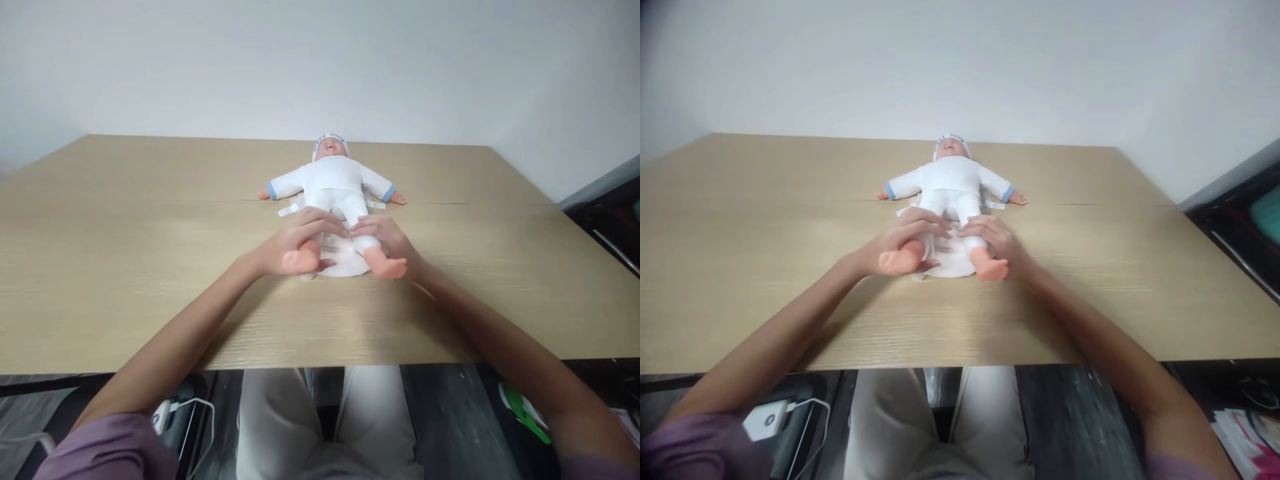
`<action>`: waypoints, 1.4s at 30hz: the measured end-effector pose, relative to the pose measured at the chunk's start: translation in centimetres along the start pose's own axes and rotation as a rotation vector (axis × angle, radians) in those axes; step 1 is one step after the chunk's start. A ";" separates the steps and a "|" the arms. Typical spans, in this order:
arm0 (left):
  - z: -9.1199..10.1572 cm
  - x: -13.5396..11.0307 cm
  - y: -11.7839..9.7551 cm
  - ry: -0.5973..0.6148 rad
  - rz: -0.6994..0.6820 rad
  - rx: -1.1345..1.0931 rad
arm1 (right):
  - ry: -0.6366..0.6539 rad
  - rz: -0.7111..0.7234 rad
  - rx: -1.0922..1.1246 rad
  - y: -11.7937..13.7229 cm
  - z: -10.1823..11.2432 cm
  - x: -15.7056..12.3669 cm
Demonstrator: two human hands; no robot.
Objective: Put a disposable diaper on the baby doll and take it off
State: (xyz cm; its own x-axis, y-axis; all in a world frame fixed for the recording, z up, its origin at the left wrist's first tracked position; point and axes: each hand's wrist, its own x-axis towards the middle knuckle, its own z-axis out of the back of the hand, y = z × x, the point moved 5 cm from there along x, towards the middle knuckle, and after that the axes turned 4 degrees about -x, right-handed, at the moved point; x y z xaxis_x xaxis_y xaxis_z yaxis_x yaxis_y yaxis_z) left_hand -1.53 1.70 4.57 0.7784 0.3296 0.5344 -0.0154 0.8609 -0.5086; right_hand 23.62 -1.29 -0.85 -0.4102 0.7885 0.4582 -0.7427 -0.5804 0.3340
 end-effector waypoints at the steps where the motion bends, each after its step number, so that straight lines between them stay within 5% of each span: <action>1: 0.2 -1.2 0.6 0.018 0.004 0.015 | 0.033 0.077 0.027 -0.5 0.1 -0.4; 6: 0.5 -5.0 3.2 0.193 0.017 0.051 | 0.120 0.189 0.056 -2.4 0.5 -1.6; 13: -0.1 -5.5 3.9 0.255 0.024 0.153 | 0.113 0.325 0.060 -2.6 0.7 -1.8; 24: -0.2 -5.4 3.4 0.292 0.079 0.096 | 0.191 0.302 0.067 -1.8 1.5 -1.8; 31: 0.3 -5.3 3.1 0.323 0.196 -0.024 | 0.244 0.166 0.238 -3.1 1.6 -1.9; 35: -0.6 -4.9 2.3 0.285 0.328 0.029 | 0.275 0.118 0.239 -1.7 2.2 -1.7; 42: -3.6 -4.3 1.1 0.223 0.399 0.322 | 0.185 0.115 -0.137 2.5 0.6 -2.5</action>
State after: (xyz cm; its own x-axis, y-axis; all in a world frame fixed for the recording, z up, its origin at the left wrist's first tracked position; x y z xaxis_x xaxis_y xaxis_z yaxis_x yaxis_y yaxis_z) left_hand -2.61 -0.13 -0.75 0.7863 0.5942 0.1692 -0.4998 0.7728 -0.3911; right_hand 23.18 -4.85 -0.67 -0.5766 0.7500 0.3241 -0.7452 -0.6454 0.1676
